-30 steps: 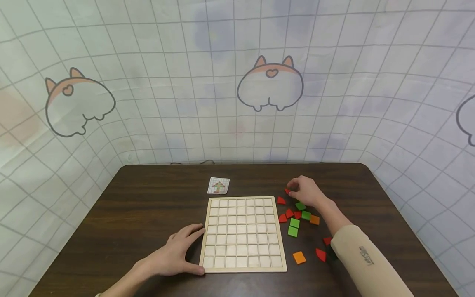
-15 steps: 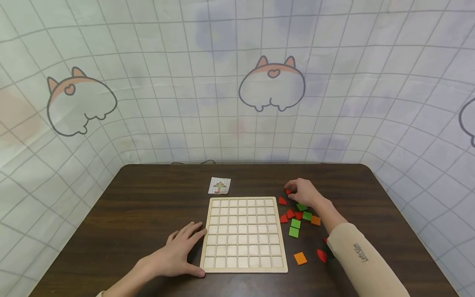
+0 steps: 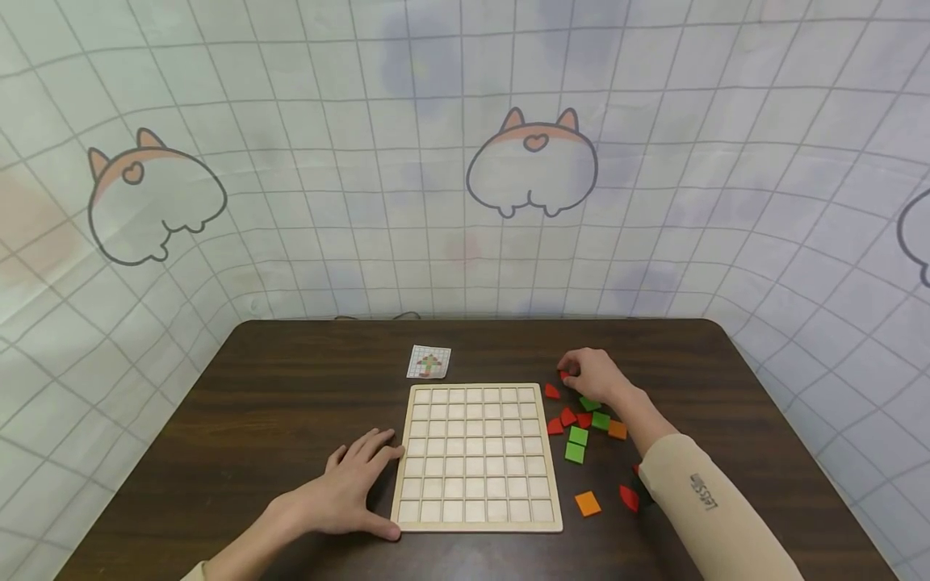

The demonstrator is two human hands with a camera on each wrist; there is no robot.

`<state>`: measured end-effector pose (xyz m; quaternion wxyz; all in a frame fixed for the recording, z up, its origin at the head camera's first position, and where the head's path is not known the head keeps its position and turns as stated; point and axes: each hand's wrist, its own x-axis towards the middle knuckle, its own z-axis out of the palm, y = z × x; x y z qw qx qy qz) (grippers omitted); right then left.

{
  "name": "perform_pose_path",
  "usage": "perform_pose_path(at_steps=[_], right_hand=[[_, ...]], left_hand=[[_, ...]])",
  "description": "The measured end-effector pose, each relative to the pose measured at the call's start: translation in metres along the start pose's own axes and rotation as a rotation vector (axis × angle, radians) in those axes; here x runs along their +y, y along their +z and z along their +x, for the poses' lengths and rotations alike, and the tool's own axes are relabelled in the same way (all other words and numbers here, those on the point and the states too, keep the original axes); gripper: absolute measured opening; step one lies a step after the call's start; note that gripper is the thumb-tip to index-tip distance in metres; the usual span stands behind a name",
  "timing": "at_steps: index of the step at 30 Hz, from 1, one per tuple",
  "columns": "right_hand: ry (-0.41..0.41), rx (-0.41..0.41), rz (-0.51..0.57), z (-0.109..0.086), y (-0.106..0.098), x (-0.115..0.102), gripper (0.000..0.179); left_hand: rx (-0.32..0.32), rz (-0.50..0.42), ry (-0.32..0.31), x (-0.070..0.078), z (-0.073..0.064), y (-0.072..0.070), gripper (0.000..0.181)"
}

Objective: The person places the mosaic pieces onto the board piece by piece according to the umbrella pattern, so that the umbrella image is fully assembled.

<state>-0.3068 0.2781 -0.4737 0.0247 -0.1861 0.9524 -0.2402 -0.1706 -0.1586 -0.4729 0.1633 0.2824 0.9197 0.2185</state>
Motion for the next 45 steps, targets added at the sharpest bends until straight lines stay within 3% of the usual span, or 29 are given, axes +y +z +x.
perform_pose_path(at_steps=[9,23,45], right_hand=[[0.017,0.001,-0.003,-0.001,0.001,0.002,0.016],[-0.022,0.005,-0.022,-0.001,0.004,0.003,0.013],[-0.038,0.003,-0.02,-0.007,-0.001,-0.023,0.012]], left_hand=[[-0.01,0.04,0.008,-0.001,0.002,-0.001,0.105],[-0.038,0.091,-0.003,0.002,0.004,-0.004,0.105],[-0.06,0.096,-0.01,0.002,0.004,-0.008,0.104]])
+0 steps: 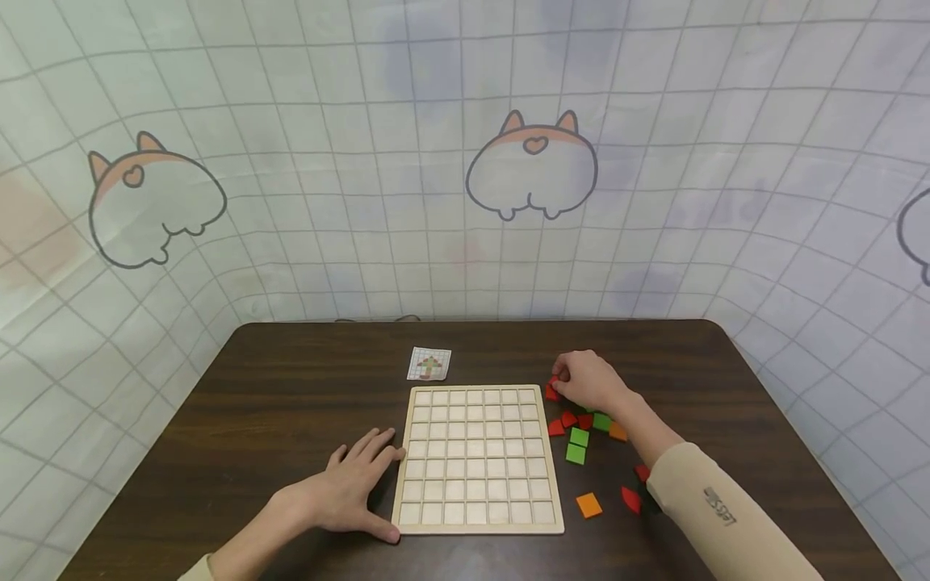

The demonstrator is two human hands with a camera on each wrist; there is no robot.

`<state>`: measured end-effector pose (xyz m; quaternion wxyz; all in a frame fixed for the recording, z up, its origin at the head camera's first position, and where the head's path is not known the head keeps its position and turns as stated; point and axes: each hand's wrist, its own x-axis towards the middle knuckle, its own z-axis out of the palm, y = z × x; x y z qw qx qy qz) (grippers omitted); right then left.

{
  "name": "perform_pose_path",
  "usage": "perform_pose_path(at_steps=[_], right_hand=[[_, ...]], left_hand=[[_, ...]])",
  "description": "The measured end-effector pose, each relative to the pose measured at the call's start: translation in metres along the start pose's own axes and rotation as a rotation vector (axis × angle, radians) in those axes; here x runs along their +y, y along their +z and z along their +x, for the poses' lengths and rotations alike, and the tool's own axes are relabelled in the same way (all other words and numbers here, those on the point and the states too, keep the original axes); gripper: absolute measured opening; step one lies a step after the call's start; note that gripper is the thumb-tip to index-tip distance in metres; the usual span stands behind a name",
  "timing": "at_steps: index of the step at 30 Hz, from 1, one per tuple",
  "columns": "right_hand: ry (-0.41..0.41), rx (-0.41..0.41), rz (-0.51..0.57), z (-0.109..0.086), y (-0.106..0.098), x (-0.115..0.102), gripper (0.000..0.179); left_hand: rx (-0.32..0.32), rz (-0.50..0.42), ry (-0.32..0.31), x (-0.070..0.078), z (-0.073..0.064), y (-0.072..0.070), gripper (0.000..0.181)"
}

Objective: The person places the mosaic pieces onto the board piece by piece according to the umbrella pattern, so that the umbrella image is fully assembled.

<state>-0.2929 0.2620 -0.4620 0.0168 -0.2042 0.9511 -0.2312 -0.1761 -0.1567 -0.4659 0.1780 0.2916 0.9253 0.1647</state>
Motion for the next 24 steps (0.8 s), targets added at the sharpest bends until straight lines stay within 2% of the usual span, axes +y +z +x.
perform_pose_path(at_steps=[7,13,24], right_hand=[[-0.033,0.023,0.019,0.004,0.001,-0.015,0.012],[-0.064,-0.001,0.051,0.008,0.007,-0.032,0.014],[-0.141,-0.022,0.014,0.011,0.024,-0.059,0.011]], left_hand=[[-0.002,-0.002,-0.003,0.001,-0.001,-0.002,0.105],[-0.002,-0.006,-0.005,0.001,-0.001,-0.003,0.105],[-0.017,-0.01,-0.011,0.0,0.001,-0.003,0.104]])
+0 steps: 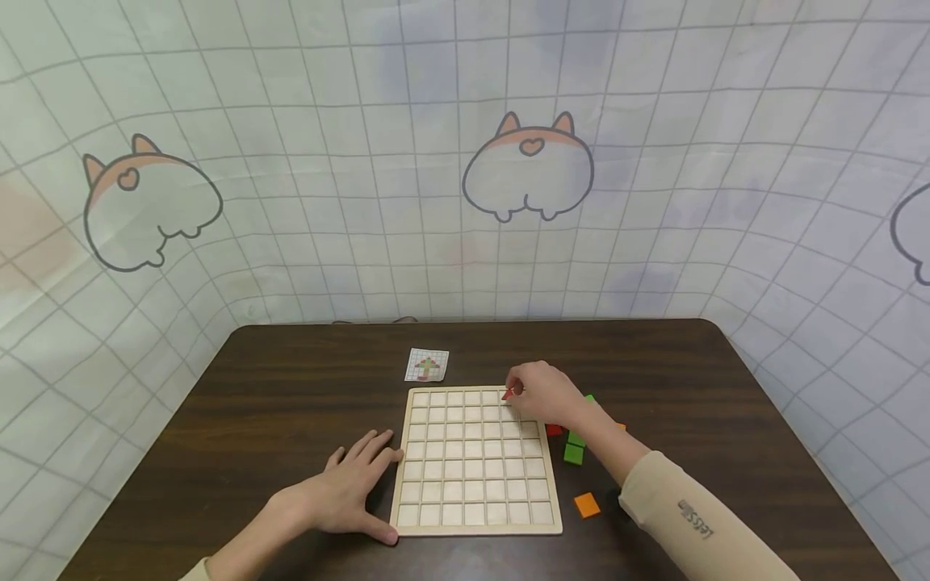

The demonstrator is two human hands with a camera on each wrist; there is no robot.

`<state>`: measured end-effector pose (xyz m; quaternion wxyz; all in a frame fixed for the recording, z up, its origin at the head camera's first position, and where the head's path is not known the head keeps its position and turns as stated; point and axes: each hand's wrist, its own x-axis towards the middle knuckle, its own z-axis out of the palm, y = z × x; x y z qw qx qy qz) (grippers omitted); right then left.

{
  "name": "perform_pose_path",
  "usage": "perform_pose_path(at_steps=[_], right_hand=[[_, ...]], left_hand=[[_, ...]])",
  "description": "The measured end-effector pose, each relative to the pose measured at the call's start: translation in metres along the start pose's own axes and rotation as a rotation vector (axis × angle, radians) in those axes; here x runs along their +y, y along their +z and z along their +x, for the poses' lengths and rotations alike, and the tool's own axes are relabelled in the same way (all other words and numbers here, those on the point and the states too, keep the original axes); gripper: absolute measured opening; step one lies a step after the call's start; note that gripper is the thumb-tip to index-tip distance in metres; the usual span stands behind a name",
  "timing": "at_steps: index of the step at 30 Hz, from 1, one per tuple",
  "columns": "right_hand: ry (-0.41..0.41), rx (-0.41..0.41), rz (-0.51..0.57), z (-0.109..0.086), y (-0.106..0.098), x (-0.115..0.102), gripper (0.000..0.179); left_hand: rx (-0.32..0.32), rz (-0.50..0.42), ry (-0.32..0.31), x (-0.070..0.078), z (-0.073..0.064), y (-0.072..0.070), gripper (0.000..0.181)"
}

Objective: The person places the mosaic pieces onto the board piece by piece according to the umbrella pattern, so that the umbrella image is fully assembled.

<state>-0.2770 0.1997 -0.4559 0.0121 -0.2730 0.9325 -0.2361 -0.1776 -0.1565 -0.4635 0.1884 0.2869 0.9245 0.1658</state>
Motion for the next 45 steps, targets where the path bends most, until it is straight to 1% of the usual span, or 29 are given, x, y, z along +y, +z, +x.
perform_pose_path(at_steps=[8,16,24,28,35,39,45], right_hand=[[-0.033,-0.021,0.003,0.005,0.007,-0.015,0.011],[-0.055,-0.053,0.014,0.014,0.018,-0.026,0.008],[-0.096,-0.059,-0.018,0.02,0.025,-0.036,0.009],[-0.085,-0.068,-0.035,0.023,0.027,-0.039,0.008],[-0.059,-0.11,-0.038,0.025,0.032,-0.039,0.007],[-0.061,-0.108,-0.038,0.025,0.033,-0.039,0.008],[-0.064,-0.095,-0.037,0.025,0.033,-0.039,0.008]], left_hand=[[0.007,-0.005,0.012,0.001,0.0,0.002,0.102],[0.003,-0.001,0.005,0.001,-0.001,0.0,0.103],[0.004,0.001,0.005,0.001,-0.002,0.0,0.103],[0.011,0.001,0.009,0.0,-0.001,0.001,0.103],[-0.005,-0.009,0.002,0.001,0.0,0.002,0.102],[-0.007,-0.008,0.0,0.001,-0.001,0.0,0.102],[0.001,0.021,0.001,0.002,-0.001,-0.001,0.104]])
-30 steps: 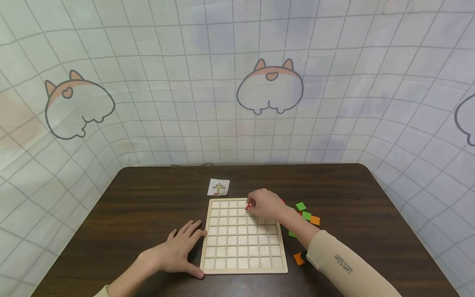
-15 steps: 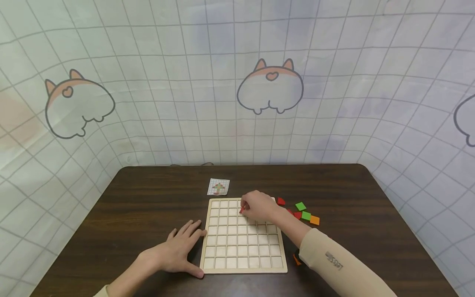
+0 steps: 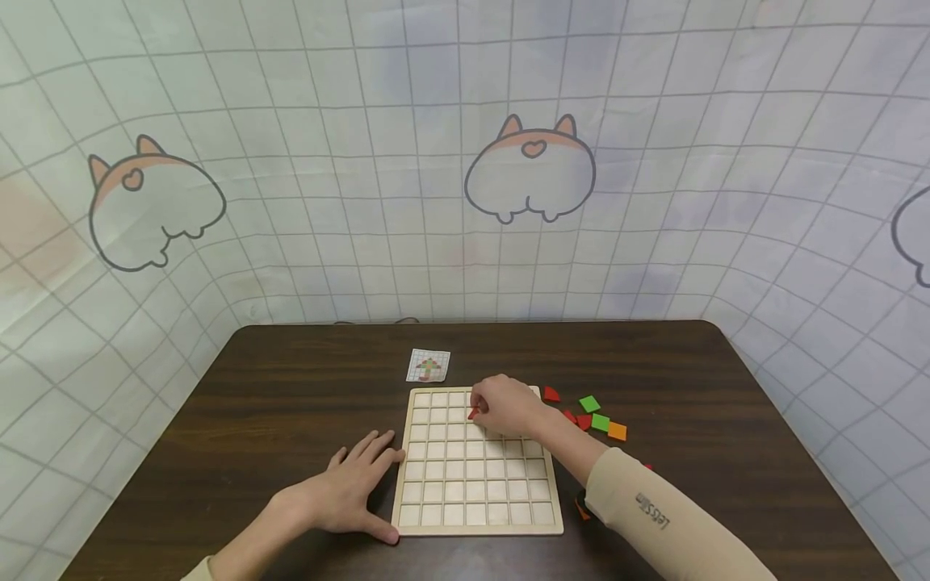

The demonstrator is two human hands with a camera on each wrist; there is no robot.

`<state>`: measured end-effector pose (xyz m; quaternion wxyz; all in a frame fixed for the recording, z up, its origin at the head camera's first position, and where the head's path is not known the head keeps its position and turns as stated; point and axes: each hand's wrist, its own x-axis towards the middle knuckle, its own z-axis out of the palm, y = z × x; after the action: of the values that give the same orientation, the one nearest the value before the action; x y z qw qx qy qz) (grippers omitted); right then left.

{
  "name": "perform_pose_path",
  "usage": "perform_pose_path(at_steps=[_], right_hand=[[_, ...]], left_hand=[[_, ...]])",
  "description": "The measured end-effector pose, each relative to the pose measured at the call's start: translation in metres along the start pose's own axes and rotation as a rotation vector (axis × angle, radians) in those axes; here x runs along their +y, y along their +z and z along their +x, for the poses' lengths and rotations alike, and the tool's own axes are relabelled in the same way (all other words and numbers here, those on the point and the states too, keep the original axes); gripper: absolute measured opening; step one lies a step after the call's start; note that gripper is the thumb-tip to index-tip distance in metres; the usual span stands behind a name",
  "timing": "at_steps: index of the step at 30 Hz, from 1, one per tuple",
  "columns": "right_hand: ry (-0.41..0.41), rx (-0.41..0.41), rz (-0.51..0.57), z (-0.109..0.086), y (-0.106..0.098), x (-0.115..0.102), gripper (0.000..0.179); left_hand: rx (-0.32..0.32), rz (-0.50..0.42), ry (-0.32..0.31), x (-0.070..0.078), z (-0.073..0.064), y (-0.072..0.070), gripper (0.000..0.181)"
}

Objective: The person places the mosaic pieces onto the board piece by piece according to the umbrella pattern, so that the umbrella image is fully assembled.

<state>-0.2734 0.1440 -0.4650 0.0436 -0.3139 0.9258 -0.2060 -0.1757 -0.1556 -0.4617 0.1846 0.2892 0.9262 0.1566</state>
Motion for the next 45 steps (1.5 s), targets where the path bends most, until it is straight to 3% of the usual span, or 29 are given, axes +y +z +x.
perform_pose_path(at_steps=[16,29,38,45], right_hand=[[-0.001,-0.014,0.098,-0.002,-0.004,0.0,0.003],[-0.031,-0.018,0.068,-0.003,-0.006,0.005,0.005],[-0.079,0.01,0.104,-0.012,-0.019,0.016,0.009],[-0.034,0.034,0.1,-0.027,-0.032,0.03,0.01]], left_hand=[[-0.023,-0.012,-0.009,0.0,0.0,-0.001,0.102],[-0.024,-0.011,-0.011,0.0,0.001,0.0,0.101],[-0.033,-0.007,-0.018,-0.002,0.003,0.001,0.101],[-0.033,0.004,-0.018,-0.001,0.002,-0.001,0.103]])
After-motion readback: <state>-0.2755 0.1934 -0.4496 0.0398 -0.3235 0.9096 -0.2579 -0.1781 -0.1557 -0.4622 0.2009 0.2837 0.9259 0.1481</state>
